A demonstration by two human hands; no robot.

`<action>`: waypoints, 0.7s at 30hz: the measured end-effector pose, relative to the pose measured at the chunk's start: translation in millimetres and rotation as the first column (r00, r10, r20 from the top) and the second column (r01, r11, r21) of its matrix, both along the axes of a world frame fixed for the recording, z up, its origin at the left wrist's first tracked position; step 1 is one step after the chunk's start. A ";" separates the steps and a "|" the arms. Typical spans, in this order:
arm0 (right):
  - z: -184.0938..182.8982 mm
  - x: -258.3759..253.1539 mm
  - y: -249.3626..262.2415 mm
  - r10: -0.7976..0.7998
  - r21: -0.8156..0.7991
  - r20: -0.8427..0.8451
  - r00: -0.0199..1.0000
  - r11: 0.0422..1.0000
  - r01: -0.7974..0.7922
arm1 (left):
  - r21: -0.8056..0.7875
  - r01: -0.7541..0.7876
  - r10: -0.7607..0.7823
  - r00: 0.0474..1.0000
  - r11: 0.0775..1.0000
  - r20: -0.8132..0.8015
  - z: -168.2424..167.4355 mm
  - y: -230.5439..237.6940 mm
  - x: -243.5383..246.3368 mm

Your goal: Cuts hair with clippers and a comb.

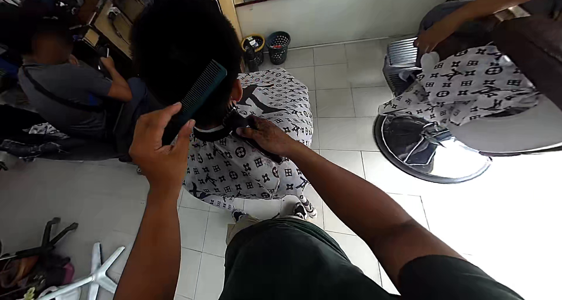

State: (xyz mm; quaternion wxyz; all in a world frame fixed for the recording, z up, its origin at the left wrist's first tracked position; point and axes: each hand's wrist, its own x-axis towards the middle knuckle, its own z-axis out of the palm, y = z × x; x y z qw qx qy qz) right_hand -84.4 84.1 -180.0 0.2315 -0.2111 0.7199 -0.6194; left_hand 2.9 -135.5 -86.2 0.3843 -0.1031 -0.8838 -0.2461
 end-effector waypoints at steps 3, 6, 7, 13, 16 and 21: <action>0.1 -14.4 -3.4 0.025 0.046 -0.088 0.996 0.999 -0.021 | -0.006 -0.047 0.047 0.999 0.999 0.015 -2.6 5.8 -0.8; 2.1 -14.4 -5.7 0.027 -0.136 -0.105 0.994 0.990 -0.041 | 0.006 -0.072 0.072 0.997 0.997 0.040 -2.9 9.9 0.3; 3.5 -12.5 -5.6 0.036 -0.197 -0.102 0.994 0.979 -0.056 | 0.011 -0.075 0.075 0.996 0.997 0.041 -4.1 11.7 0.6; 4.2 -15.0 -3.1 0.014 0.003 -0.090 0.996 1.000 -0.014 | 0.007 -0.113 0.113 0.993 0.994 0.031 -10.2 14.2 -2.1; 16.7 -9.8 -5.9 -0.011 -0.281 -0.068 0.998 0.960 -0.009 | 0.015 -0.144 0.144 0.989 0.989 0.031 -17.8 12.7 -4.7; 14.5 -20.0 5.2 0.012 -0.039 -0.052 0.999 0.999 -0.014 | 0.043 -0.144 0.145 0.989 0.989 -0.015 -10.0 19.2 -4.0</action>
